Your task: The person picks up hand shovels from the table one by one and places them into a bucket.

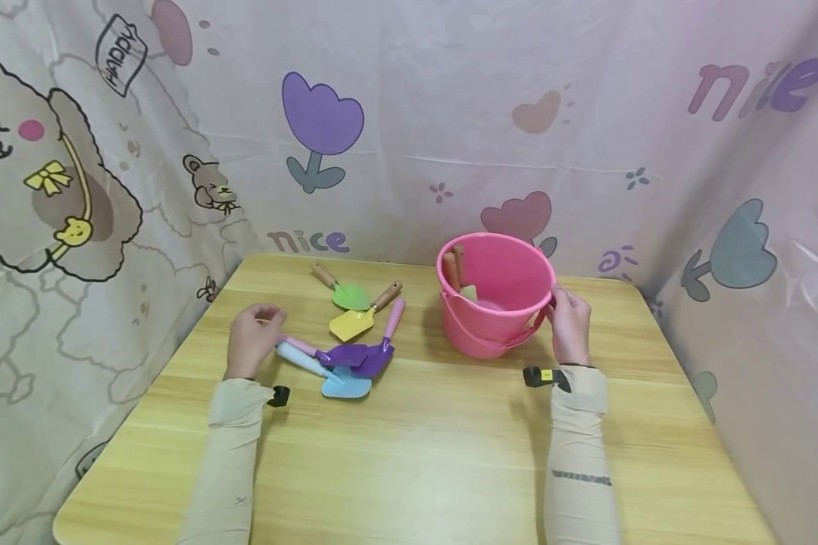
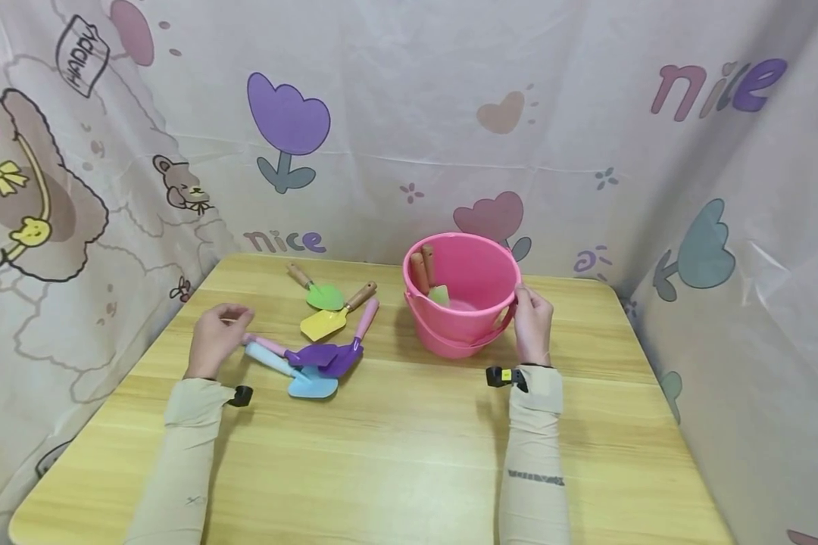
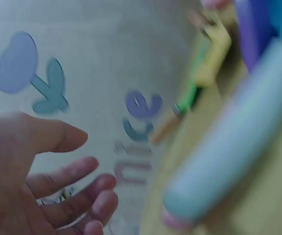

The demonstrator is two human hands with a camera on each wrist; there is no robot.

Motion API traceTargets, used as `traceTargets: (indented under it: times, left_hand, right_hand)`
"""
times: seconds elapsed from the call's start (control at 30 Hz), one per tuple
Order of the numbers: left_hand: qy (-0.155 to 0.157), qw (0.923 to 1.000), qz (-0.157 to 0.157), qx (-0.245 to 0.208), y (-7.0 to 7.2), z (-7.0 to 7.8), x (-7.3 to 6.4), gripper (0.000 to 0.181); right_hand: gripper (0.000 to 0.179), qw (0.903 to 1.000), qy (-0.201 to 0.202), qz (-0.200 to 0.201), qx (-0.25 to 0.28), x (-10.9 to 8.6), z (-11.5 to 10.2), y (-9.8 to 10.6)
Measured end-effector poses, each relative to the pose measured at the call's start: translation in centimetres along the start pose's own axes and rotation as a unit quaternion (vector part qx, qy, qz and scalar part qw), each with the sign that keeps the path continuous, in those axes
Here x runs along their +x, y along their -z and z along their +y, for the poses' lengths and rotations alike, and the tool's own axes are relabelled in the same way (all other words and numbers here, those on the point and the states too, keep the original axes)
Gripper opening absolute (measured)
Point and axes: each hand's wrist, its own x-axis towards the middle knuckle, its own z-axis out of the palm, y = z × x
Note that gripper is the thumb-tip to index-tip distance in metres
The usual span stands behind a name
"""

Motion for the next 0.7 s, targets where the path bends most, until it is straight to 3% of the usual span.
traceTargets:
  times: [0.13,0.33,0.47,0.7]
  left_hand:
    - [0.039,0.9987,-0.012,0.032,0.5,-2.3,-0.3,0.05]
    - [0.086,0.9935,-0.05,0.055,0.1,-4.2,0.1,0.059]
    - [0.095,0.991,-0.074,0.058,-0.3,-4.4,0.5,0.064]
    - [0.08,0.9897,-0.095,0.073,-0.8,-3.7,0.9,0.07]
  right_hand:
    - [0.035,1.0,0.001,0.001,0.003,0.1,-0.1,0.0]
    - [0.035,1.0,-0.002,0.001,0.0,0.1,-0.2,0.0]
    - [0.037,1.0,-0.008,0.002,-0.001,0.1,-0.2,0.0]
    - [0.036,0.9999,-0.016,0.005,0.0,0.0,-0.2,-0.1]
